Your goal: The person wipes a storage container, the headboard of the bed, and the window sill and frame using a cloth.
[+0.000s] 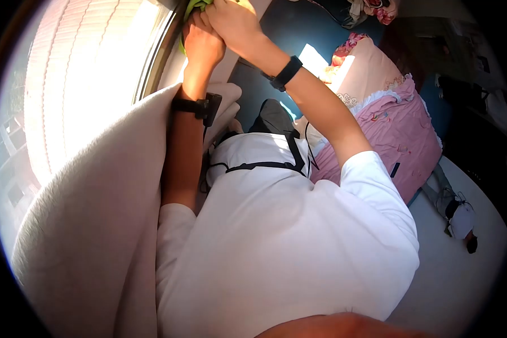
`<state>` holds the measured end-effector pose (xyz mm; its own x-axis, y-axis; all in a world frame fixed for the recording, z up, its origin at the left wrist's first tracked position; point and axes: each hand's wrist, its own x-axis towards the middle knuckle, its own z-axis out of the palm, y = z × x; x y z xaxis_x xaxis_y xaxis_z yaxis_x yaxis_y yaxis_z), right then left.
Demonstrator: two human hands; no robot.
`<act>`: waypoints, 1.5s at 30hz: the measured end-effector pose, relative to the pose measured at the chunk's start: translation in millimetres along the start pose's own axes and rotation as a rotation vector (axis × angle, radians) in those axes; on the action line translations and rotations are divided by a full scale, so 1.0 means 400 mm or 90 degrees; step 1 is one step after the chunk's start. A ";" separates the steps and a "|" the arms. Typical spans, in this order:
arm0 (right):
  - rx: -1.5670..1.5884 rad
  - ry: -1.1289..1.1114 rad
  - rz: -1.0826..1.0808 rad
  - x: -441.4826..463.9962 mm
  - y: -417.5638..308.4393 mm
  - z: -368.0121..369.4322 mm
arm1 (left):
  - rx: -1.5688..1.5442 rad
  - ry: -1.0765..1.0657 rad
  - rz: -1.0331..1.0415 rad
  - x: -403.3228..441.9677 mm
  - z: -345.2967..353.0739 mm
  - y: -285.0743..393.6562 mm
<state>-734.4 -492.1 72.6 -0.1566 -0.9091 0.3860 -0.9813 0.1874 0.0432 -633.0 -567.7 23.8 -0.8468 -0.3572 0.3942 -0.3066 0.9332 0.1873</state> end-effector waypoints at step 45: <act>0.502 -0.051 0.061 0.238 0.674 0.128 | 0.001 -0.256 -0.266 0.536 0.187 0.238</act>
<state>-1019.7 -547.0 73.9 -0.2217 -0.9321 0.2863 -0.7488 -0.0253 -0.6623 -876.3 -552.6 58.8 -0.7524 -0.6530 -0.0862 -0.6506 0.7166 0.2513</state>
